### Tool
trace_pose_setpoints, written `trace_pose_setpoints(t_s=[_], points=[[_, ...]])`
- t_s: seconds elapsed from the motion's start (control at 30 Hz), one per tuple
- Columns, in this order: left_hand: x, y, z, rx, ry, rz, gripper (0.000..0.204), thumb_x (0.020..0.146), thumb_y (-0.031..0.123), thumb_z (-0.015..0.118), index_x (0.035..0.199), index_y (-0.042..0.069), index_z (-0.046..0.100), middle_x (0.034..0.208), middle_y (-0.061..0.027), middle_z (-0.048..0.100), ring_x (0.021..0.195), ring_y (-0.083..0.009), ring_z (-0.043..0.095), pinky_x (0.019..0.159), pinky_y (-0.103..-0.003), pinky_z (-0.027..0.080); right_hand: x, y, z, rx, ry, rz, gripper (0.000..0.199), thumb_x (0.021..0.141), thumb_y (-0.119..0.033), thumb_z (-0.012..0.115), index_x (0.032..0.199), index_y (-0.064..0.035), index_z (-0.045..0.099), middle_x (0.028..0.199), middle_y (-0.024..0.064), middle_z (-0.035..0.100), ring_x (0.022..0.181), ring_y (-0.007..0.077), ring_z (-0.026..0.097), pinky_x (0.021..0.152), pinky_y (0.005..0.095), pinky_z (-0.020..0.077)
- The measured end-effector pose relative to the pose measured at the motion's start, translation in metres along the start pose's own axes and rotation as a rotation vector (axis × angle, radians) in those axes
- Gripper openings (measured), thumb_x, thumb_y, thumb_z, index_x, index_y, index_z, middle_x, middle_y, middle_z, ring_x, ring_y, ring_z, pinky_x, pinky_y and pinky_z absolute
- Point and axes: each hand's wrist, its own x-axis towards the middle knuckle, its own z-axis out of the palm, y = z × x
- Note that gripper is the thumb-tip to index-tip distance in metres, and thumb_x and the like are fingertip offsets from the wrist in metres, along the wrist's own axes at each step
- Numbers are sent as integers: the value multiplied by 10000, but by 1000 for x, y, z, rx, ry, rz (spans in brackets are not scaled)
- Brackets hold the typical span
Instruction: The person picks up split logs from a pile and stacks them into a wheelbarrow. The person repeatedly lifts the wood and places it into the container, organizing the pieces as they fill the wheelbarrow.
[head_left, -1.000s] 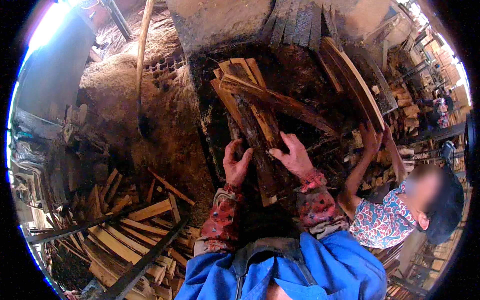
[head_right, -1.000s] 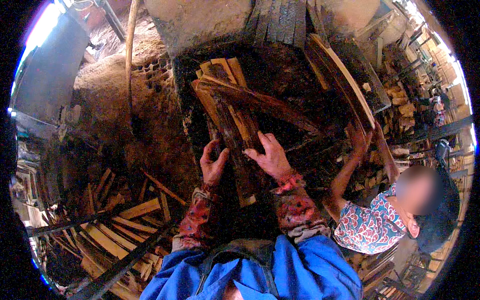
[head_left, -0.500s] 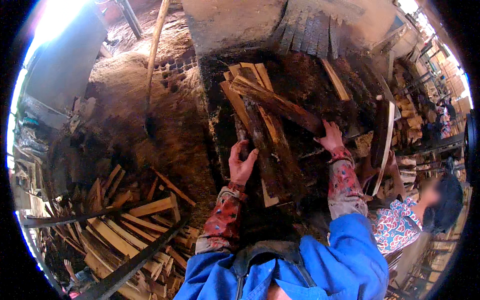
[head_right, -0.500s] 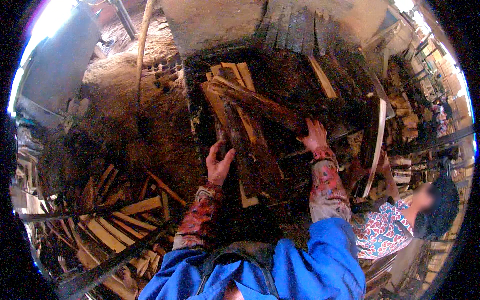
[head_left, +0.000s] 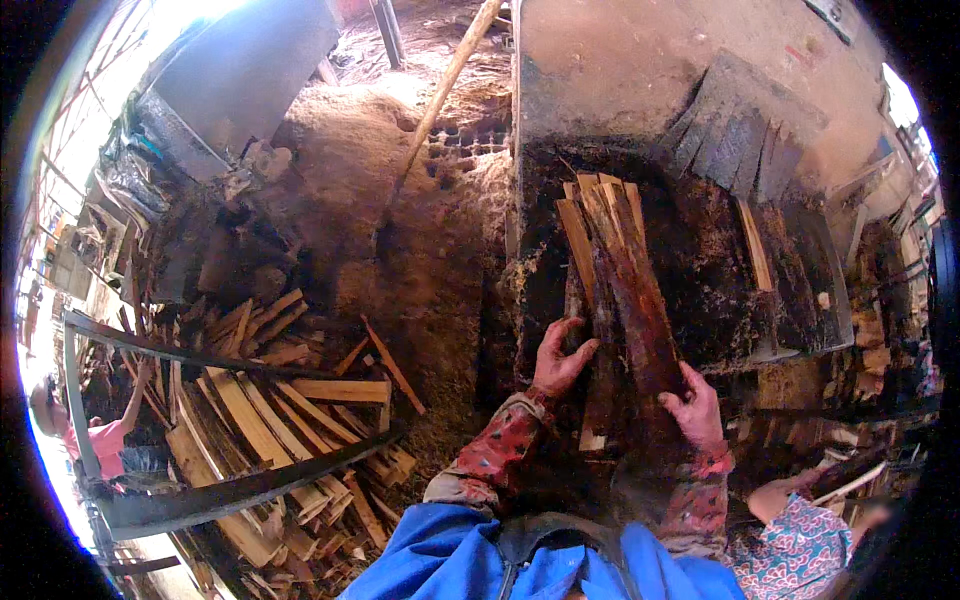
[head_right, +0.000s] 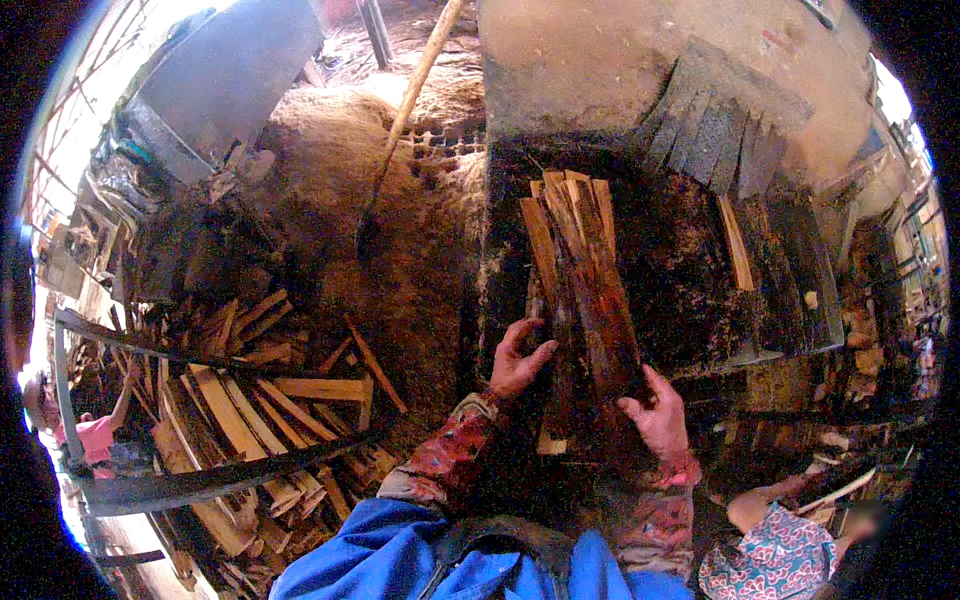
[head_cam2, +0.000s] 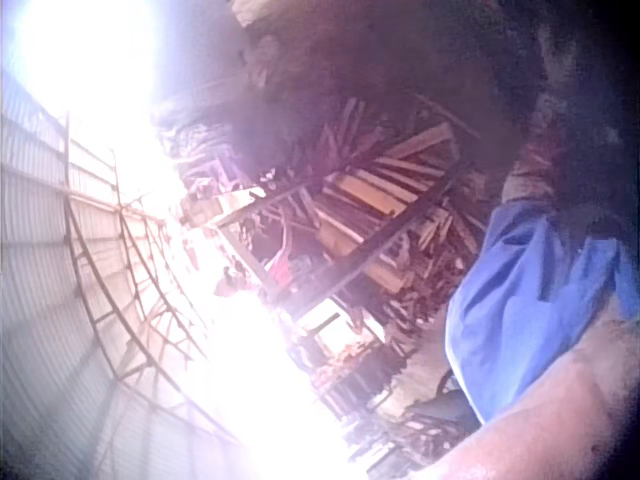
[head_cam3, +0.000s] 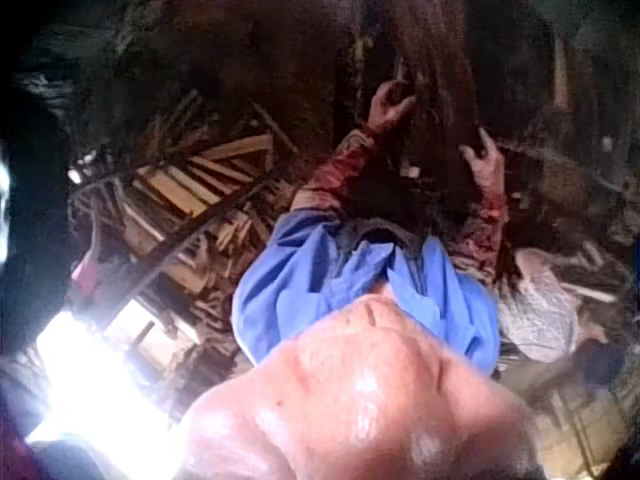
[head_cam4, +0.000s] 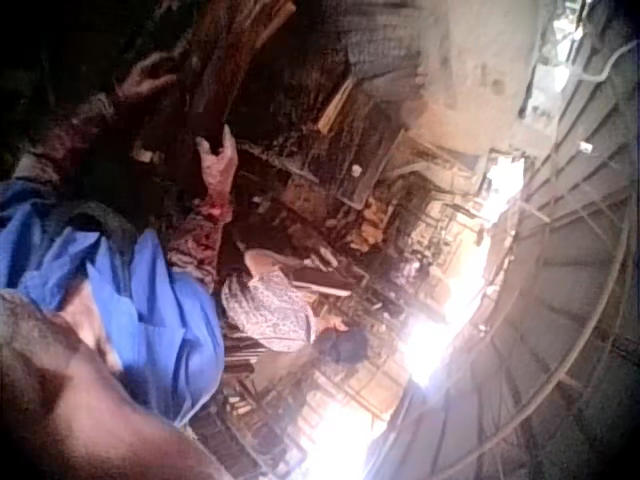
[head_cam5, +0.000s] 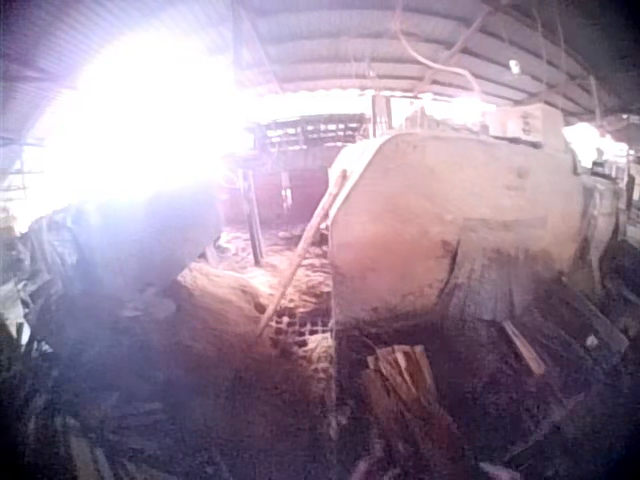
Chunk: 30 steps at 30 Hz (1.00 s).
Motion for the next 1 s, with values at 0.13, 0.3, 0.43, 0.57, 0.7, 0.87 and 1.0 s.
trace_pose_setpoints(t_s=[0.13, 0.3, 0.43, 0.57, 0.7, 0.87, 1.0], points=[[0, 0, 4, -49, 12, -16, 424, 822, 212, 748, 1166, 25, 585, 1186, -107, 543, 1153, -235, 516, 983, -356, 411, 0, -19, 37, 304, -3, 7, 557, 802, -43, 710, 1301, 69, 491, 1217, 135, 590, 1080, 194, 581, 934, 317, 470], [-2, -12, 5, -173, 21, -64, 408, 889, 201, 682, 1213, -6, 544, 1177, -87, 568, 1118, -180, 523, 956, -320, 424, 2, -40, 67, 317, 126, -38, 515, 831, -32, 680, 1297, 75, 488, 1204, 131, 597, 1064, 189, 587, 924, 311, 476], [0, -5, 4, -271, -14, -78, 434, 947, 186, 607, 1300, -32, 480, 1230, -81, 565, 1121, -143, 518, 961, -291, 426, 11, -41, 80, 357, 179, -50, 483, 830, -66, 687, 1263, 66, 521, 1153, 146, 624, 1032, 208, 607, 878, 319, 495], [1, 7, 5, -256, 4, -125, 532, 930, 226, 639, 1344, -40, 436, 1299, -115, 525, 1172, -175, 497, 983, -307, 417, 29, -39, 90, -237, 327, -302, 462, 757, -105, 733, 1167, 48, 585, 1035, 191, 622, 936, 330, 623, 809, 375, 516], [-1, 3, 2, -63, 45, -29, 669, 873, 245, 717, 1368, -62, 387, 1336, -146, 492, 1206, -206, 482, 1000, -329, 412, 24, -48, 87, -470, 323, -359, 529, 712, -160, 768, 1168, 36, 587, 1095, 180, 564, 1057, 360, 540, 920, 437, 452], [-1, 14, 6, -147, 46, -104, 811, 818, 291, 773, 1387, -93, 341, 1367, -203, 459, 1268, -240, 440, 1045, -345, 378, 24, -30, 99, -644, 349, -396, 633, 762, -306, 725, 1262, 21, 517, 1294, 197, 445, 1223, 412, 387, 1036, 527, 320], [0, 15, 0, -45, 64, -105, 830, 783, 284, 804, 1375, -88, 356, 1339, -198, 490, 1235, -231, 471, 1028, -343, 394, 26, -25, 105, -647, 313, -376, 654, 801, -361, 679, 1296, 21, 486, 1324, 205, 422, 1242, 416, 373, 1048, 536, 296]])
